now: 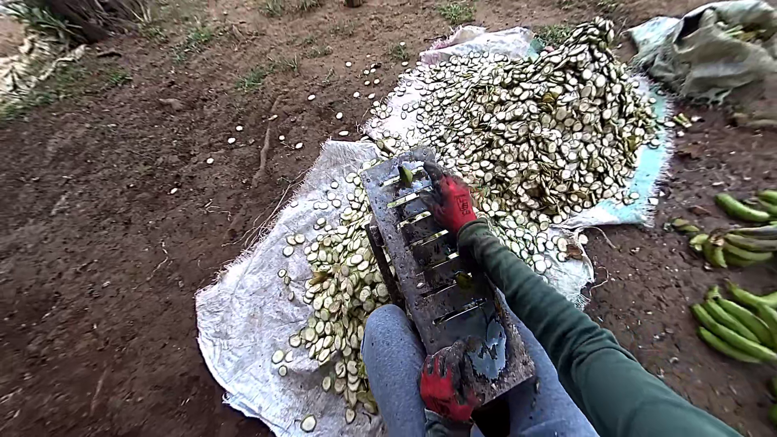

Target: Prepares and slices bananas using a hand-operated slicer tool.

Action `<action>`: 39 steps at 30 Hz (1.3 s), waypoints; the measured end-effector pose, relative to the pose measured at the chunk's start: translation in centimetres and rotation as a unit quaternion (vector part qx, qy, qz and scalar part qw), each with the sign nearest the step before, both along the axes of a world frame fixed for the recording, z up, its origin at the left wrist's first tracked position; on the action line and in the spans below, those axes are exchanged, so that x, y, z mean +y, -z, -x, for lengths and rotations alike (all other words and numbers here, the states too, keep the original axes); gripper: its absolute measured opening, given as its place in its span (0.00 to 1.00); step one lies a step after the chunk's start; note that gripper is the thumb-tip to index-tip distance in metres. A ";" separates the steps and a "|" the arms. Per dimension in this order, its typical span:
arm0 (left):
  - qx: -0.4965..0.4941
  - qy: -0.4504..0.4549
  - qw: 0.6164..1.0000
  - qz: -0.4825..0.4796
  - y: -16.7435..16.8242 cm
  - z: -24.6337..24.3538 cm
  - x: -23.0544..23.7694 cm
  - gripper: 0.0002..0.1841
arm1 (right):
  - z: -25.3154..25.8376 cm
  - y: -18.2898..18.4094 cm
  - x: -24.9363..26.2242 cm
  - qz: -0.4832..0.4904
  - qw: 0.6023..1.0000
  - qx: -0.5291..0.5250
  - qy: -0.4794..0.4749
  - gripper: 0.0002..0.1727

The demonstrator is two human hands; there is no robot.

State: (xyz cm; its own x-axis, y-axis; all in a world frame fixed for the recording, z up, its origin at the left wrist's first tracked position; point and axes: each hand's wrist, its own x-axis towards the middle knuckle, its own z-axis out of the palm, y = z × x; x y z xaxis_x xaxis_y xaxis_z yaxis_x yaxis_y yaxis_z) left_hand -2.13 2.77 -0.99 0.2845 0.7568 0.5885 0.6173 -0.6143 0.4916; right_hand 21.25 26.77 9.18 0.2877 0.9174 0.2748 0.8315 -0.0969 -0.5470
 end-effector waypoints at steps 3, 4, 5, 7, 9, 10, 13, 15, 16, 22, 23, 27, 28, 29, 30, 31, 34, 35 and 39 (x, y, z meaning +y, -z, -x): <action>0.013 -0.009 1.000 0.000 -0.2 -0.2 -0.1 0.18 | 1.3 -1.9 3.7 0.079 0.995 -0.059 -0.027 0.38; 0.023 -0.015 1.000 0.007 -0.3 -0.4 -0.3 0.17 | 1.6 -2.4 4.9 0.091 0.993 -0.069 -0.041 0.37; 0.029 -0.017 0.999 0.017 -0.3 -0.5 -0.4 0.17 | 1.7 -3.0 5.6 0.094 0.991 -0.072 -0.056 0.34; 0.029 -0.006 0.999 0.042 -1.0 -0.5 -0.2 0.16 | 1.4 -4.3 5.4 0.111 0.988 -0.071 -0.081 0.28; 0.025 0.012 0.999 0.046 -2.4 -1.3 0.5 0.17 | 0.2 -3.8 2.4 0.102 0.989 -0.051 -0.095 0.25; 0.035 0.028 0.998 0.034 -3.5 -2.0 1.4 0.18 | -0.8 -3.0 -0.2 0.086 0.992 -0.033 -0.083 0.23; 0.181 0.069 0.980 0.034 -6.5 -5.2 5.6 0.25 | -4.5 2.4 -10.2 0.008 0.995 0.081 0.062 0.18; 0.355 0.070 0.925 0.112 -7.1 -7.4 7.8 0.33 | -6.5 6.1 -19.1 0.010 0.952 0.232 0.201 0.19; 0.414 0.075 0.896 0.143 -7.3 -8.3 8.4 0.32 | -7.4 7.6 -23.7 0.030 0.911 0.320 0.257 0.20; 0.265 0.149 0.940 0.154 -8.1 -11.7 5.4 0.18 | -8.8 15.6 -48.5 0.065 0.712 0.555 0.425 0.20; 0.215 0.191 0.944 0.160 -8.4 -13.1 3.5 0.16 | -8.4 16.1 -52.1 0.110 0.699 0.549 0.445 0.19; 0.174 0.410 0.845 0.295 -7.5 -19.6 -7.8 0.12 | -6.6 16.0 -65.3 0.398 0.642 0.454 0.472 0.23; 0.178 0.467 0.790 0.356 -6.8 -20.8 -11.1 0.12 | -5.9 15.6 -67.8 0.456 0.617 0.438 0.469 0.26; 0.193 0.529 0.720 0.406 -6.3 -21.6 -14.4 0.12 | -5.4 15.3 -70.3 0.488 0.592 0.429 0.477 0.30; 0.225 0.594 0.633 0.443 -5.9 -22.1 -17.5 0.14 | -5.2 15.5 -72.7 0.492 0.573 0.414 0.508 0.33; 0.269 0.652 0.536 0.465 -5.7 -22.3 -20.0 0.16 | -5.5 15.1 -74.5 0.457 0.557 0.416 0.555 0.36; 0.397 0.742 0.386 0.379 -5.1 -21.6 -24.0 0.24 | -7.4 15.7 -76.3 0.274 0.499 0.404 0.716 0.38; 0.441 0.740 0.394 0.321 -5.1 -21.3 -23.8 0.25 | -8.3 17.4 -76.2 0.247 0.476 0.409 0.738 0.42; 0.484 0.656 0.519 0.257 -5.6 -20.3 -18.3 0.26 | -9.8 24.8 -74.0 0.251 0.418 0.393 0.780 0.46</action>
